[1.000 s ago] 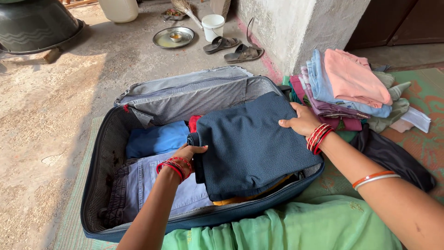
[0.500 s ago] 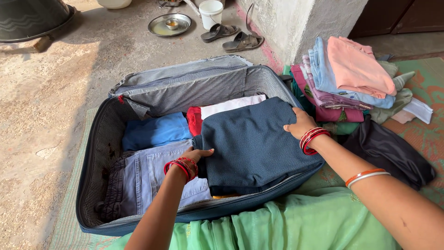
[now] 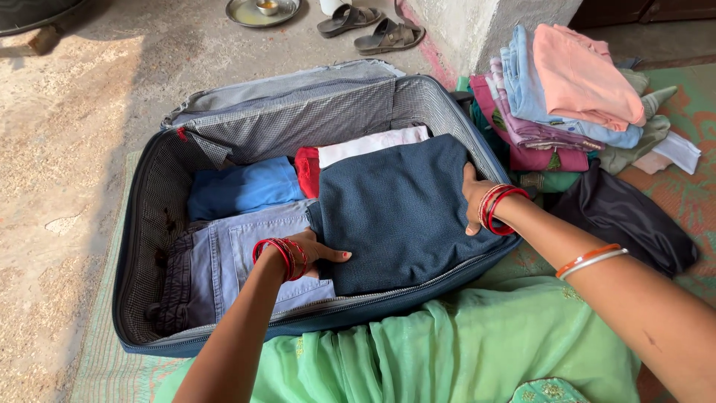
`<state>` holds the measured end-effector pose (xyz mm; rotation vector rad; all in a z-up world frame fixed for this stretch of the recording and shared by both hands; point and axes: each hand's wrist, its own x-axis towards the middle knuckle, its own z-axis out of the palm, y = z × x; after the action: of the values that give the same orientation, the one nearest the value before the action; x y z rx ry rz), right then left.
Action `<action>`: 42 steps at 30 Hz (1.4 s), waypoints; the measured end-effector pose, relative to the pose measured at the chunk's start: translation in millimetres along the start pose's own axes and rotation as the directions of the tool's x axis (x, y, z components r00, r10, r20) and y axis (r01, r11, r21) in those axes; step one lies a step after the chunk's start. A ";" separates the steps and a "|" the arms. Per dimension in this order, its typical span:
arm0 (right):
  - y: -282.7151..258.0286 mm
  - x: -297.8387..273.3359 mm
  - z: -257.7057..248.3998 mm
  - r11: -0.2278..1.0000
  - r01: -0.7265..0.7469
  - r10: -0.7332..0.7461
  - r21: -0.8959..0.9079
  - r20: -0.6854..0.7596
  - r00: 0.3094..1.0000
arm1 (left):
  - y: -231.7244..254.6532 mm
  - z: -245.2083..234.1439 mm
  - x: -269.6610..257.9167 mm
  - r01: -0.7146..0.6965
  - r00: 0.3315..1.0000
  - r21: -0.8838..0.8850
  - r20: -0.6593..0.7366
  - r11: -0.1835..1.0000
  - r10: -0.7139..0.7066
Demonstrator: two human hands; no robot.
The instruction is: The person folds and places various clothing items into an open suitcase. They handle shirts, pants, and other garments, arranging them neatly inside the luggage.
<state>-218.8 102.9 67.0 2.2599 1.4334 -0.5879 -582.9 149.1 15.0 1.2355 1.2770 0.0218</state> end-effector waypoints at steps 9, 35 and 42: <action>-10.9 24.4 28.1 0.965 -0.114 0.128 -0.236 0.044 0.991 | 1.9 15.2 -6.2 0.087 0.995 0.567 -0.019 0.819 -0.093; -10.9 7.2 1.1 0.863 0.110 0.008 -0.494 0.231 0.973 | -11.9 24.4 5.1 0.174 0.968 0.689 0.013 0.703 -0.252; -7.4 7.6 21.8 0.839 0.121 -0.022 -0.530 0.189 0.982 | 25.0 16.1 -58.7 0.255 0.967 0.730 -0.174 0.634 -0.189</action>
<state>-225.6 99.8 44.0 1.6728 1.3847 -0.3343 -578.9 112.7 69.7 1.7731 1.5701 -0.7225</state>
